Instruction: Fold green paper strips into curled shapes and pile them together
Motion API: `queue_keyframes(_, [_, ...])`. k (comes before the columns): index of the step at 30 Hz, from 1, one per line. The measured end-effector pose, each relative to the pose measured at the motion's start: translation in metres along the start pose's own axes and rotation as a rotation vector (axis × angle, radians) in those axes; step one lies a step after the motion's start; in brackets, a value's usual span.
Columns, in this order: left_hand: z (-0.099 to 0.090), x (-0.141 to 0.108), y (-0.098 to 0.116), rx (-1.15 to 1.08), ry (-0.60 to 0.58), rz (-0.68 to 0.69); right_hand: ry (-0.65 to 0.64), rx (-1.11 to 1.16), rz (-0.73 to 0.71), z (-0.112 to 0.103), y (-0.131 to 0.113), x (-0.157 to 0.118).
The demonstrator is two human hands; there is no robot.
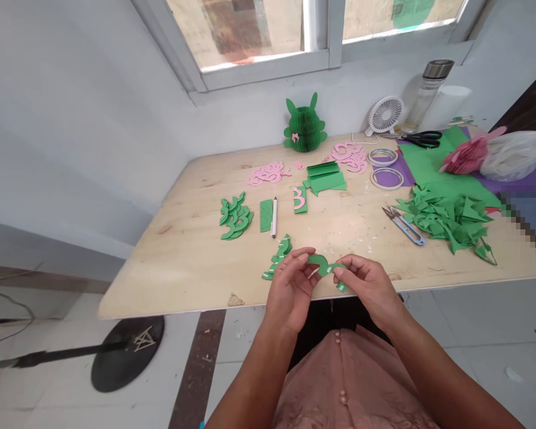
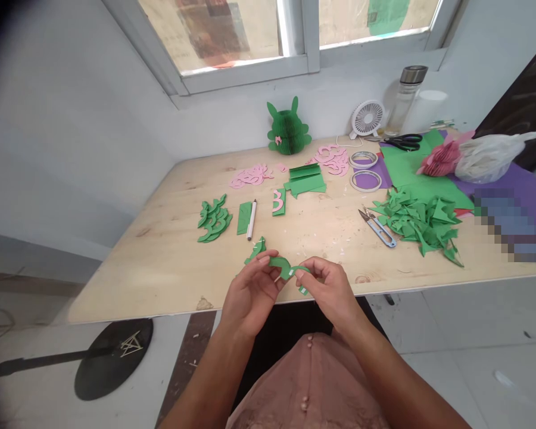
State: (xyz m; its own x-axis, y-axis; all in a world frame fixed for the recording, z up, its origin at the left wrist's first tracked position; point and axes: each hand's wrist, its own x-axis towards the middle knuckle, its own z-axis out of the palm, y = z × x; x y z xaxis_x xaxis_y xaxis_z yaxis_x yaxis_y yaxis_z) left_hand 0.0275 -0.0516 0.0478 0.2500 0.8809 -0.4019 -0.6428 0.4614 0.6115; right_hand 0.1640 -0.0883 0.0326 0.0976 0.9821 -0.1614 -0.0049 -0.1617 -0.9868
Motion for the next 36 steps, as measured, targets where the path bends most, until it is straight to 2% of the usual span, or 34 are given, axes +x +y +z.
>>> queue_keyframes(4, [-0.003, 0.002, 0.004, -0.036, -0.004, -0.089, -0.016, 0.019, 0.011, 0.000, -0.001, 0.000])
queue_keyframes(20, [-0.010, 0.000, 0.005, -0.059, -0.165, -0.170, 0.003, 0.104, 0.031, 0.003, -0.001, 0.002])
queue_keyframes(27, [-0.013, 0.001, 0.010, -0.095, -0.166, -0.197, -0.001, 0.073, 0.043, 0.003, -0.002, 0.001])
queue_keyframes(30, [-0.013, 0.001, 0.012, -0.090, -0.137, -0.172, 0.015, 0.055, 0.045, 0.004, -0.002, 0.002])
queue_keyframes(36, [-0.013, 0.001, 0.006, 0.127, 0.059, -0.013, 0.036, 0.054, 0.052, 0.006, -0.002, 0.003])
